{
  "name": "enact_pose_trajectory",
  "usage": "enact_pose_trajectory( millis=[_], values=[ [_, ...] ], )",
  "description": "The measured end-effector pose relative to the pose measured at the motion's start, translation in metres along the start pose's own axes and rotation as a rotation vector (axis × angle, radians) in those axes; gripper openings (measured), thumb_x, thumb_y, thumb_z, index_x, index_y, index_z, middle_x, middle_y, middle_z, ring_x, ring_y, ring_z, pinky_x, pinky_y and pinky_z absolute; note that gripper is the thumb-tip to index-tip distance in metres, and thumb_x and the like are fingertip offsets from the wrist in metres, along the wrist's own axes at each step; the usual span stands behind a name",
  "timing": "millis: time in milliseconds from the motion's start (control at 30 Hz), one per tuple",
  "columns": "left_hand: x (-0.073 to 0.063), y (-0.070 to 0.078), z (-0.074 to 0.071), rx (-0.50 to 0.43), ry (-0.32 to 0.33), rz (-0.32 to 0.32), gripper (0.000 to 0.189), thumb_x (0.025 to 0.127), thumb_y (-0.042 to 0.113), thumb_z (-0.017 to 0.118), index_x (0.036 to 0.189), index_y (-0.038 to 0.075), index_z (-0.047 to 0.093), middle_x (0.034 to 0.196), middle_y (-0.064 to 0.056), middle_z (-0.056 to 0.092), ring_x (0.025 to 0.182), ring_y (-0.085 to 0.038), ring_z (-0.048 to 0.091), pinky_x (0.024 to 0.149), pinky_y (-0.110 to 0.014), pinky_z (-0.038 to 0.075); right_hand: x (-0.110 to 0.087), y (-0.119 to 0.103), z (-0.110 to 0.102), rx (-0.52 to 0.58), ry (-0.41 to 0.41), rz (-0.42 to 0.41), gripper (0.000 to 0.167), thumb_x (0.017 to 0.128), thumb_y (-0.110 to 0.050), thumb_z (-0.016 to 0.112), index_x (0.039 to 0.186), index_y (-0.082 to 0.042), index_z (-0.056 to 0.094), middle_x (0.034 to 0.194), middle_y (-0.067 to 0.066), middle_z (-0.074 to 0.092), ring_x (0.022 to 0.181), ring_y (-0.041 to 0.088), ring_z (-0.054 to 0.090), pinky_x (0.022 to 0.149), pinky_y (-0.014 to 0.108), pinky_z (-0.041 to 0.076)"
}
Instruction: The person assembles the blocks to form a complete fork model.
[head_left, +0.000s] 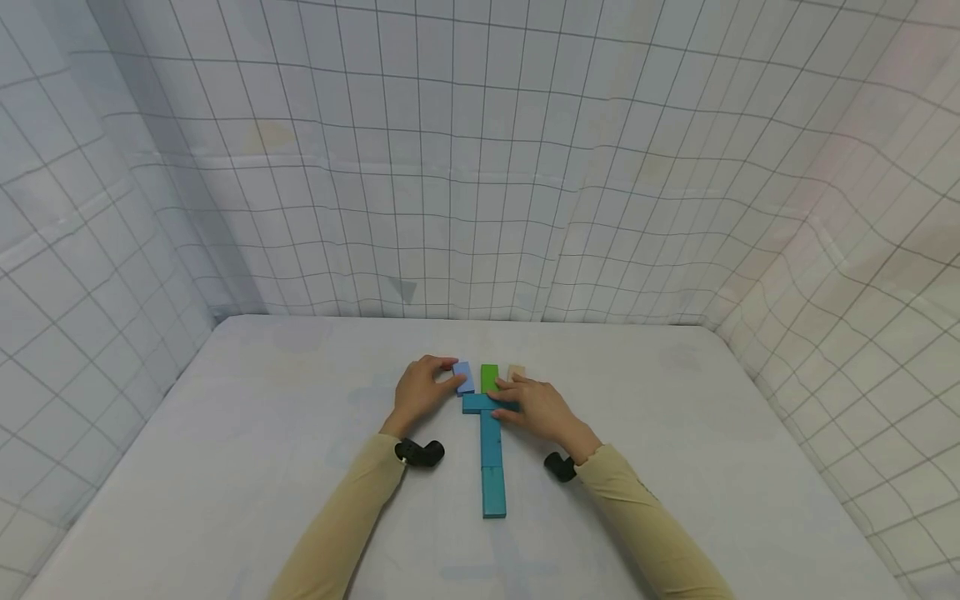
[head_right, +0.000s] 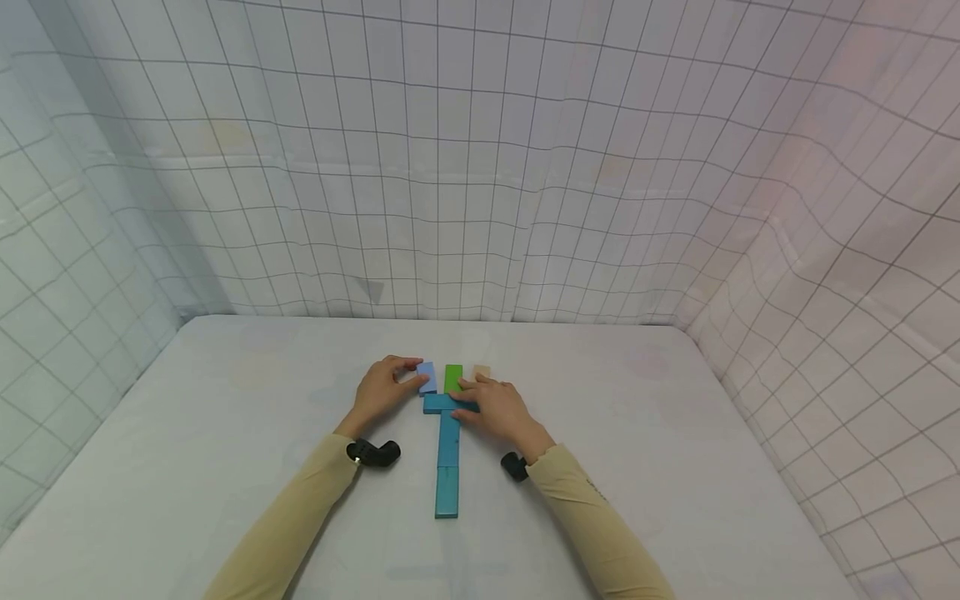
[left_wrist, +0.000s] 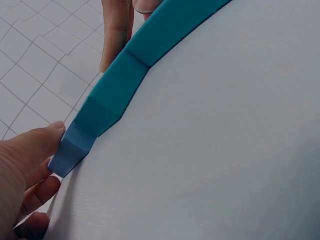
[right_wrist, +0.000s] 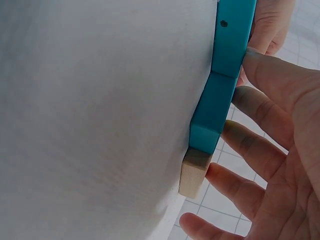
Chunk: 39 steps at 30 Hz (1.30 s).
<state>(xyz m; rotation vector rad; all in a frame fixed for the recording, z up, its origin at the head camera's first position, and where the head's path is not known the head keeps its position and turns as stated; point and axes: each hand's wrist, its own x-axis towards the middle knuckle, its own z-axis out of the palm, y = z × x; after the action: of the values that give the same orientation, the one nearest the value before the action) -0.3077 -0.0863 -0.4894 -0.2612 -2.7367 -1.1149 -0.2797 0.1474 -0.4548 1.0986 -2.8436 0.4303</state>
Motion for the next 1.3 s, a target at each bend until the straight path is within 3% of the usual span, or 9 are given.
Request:
enact_pose_trajectory(
  millis=[400, 1300],
  values=[
    [-0.0001, -0.0009, -0.0031, 0.011, 0.021, 0.032, 0.043, 0.084, 0.039, 0.071, 0.118, 0.013, 0.068, 0.11, -0.008, 0.063, 0.101, -0.03, 0.054, 0.083, -0.044, 0.043, 0.0033, -0.0021, -0.001, 0.01, -0.006, 0.0, 0.043, 0.089, -0.035, 0.066, 0.125, -0.012, 0.064, 0.133, 0.008, 0.053, 0.126, 0.034, 0.044, 0.095, 0.047, 0.041],
    [0.0006, -0.0016, 0.0025, -0.001, -0.002, 0.023, 0.043, 0.085, 0.041, 0.07, 0.119, 0.017, 0.068, 0.112, -0.008, 0.062, 0.102, -0.029, 0.053, 0.084, -0.044, 0.042, 0.0002, -0.0007, -0.0024, 0.013, -0.011, 0.015, 0.044, 0.088, -0.037, 0.066, 0.126, -0.013, 0.063, 0.134, 0.008, 0.052, 0.127, 0.034, 0.042, 0.096, 0.047, 0.04]
  ],
)
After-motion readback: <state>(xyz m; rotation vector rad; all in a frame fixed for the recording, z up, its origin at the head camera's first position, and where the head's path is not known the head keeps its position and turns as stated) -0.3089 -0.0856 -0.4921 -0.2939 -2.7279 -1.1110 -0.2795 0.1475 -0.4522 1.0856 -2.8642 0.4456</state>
